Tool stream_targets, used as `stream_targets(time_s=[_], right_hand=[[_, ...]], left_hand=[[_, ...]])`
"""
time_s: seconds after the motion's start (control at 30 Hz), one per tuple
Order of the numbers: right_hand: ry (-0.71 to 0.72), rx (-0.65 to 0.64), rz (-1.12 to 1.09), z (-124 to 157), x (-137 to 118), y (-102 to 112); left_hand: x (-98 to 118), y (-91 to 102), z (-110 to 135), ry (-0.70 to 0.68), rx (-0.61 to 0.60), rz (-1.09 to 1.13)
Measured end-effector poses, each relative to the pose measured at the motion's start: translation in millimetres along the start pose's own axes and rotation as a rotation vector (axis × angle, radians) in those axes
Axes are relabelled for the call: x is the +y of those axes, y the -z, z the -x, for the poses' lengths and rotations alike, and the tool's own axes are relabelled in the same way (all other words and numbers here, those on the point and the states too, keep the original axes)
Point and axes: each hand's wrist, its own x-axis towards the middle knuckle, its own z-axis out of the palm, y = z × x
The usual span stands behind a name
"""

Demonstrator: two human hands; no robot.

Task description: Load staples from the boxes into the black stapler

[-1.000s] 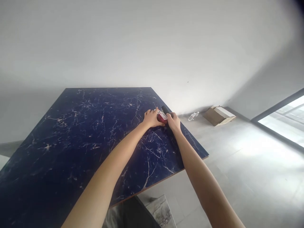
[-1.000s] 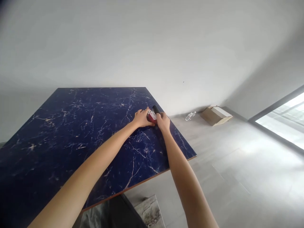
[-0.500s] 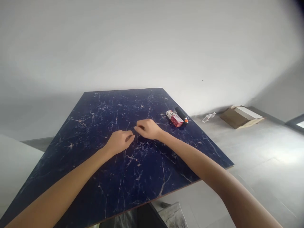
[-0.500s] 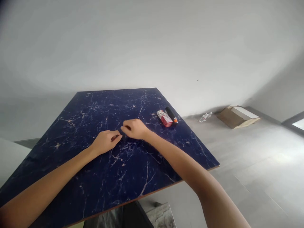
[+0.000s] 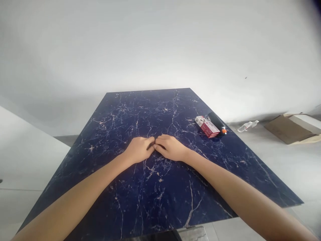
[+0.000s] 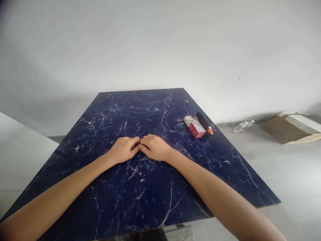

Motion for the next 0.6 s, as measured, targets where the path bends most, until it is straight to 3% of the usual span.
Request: stream_targets(time_s=[0.6], right_hand=[[-0.020, 0.017, 0.012, -1.8, -0.2, -2.6]], left_hand=[[-3.9, -3.0, -0.2, -0.005, -0.005, -0.013]])
